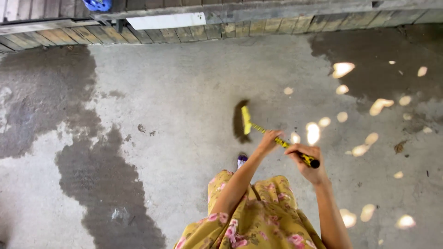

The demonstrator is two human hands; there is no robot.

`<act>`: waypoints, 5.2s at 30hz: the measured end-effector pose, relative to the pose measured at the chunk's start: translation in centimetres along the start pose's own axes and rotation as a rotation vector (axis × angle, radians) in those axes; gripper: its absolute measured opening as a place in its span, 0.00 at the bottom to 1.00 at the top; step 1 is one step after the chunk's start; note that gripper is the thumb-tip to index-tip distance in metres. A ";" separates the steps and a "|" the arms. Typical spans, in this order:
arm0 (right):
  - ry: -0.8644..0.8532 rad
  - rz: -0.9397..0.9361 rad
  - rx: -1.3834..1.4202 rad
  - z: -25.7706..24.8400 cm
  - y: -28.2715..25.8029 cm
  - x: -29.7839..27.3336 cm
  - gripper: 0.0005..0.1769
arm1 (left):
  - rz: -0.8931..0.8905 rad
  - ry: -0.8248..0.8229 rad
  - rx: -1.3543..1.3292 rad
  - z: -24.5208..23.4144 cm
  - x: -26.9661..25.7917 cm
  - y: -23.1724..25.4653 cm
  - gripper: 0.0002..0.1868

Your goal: The person sweeps a concrete floor with a yellow broom, moving debris and leaves toward a metal gate. The person walks around the area, sweeping along edges and open floor space.

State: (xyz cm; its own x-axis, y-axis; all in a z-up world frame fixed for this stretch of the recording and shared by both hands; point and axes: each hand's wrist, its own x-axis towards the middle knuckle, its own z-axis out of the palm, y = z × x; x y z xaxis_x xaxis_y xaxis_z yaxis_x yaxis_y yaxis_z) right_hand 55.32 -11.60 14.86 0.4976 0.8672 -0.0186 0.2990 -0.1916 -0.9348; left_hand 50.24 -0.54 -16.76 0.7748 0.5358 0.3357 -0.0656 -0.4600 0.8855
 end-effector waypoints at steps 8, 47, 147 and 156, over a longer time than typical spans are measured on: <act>0.178 -0.516 0.292 -5.6 -3.9 0.2 0.06 | -0.325 -0.363 0.085 -3.1 4.3 13.1 0.23; 0.632 -0.288 0.487 -7.7 4.4 -3.0 0.05 | -0.225 -0.779 0.227 -3.3 9.1 10.3 0.29; 0.297 0.278 0.660 -58.6 30.5 -28.6 0.02 | -0.477 -0.612 0.693 56.1 -2.0 23.5 0.08; 0.319 0.154 0.329 -70.8 32.0 -35.7 0.04 | -0.406 -0.478 0.286 75.6 0.3 29.0 0.02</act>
State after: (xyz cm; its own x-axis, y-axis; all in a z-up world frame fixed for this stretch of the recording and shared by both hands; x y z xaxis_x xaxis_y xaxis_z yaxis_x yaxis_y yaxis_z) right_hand 104.79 -81.28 10.72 0.7558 0.6465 -0.1037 -0.0456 -0.1060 -0.9933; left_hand 96.14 -67.28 -15.24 0.8996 0.3643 -0.2410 0.4058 -0.4929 0.7697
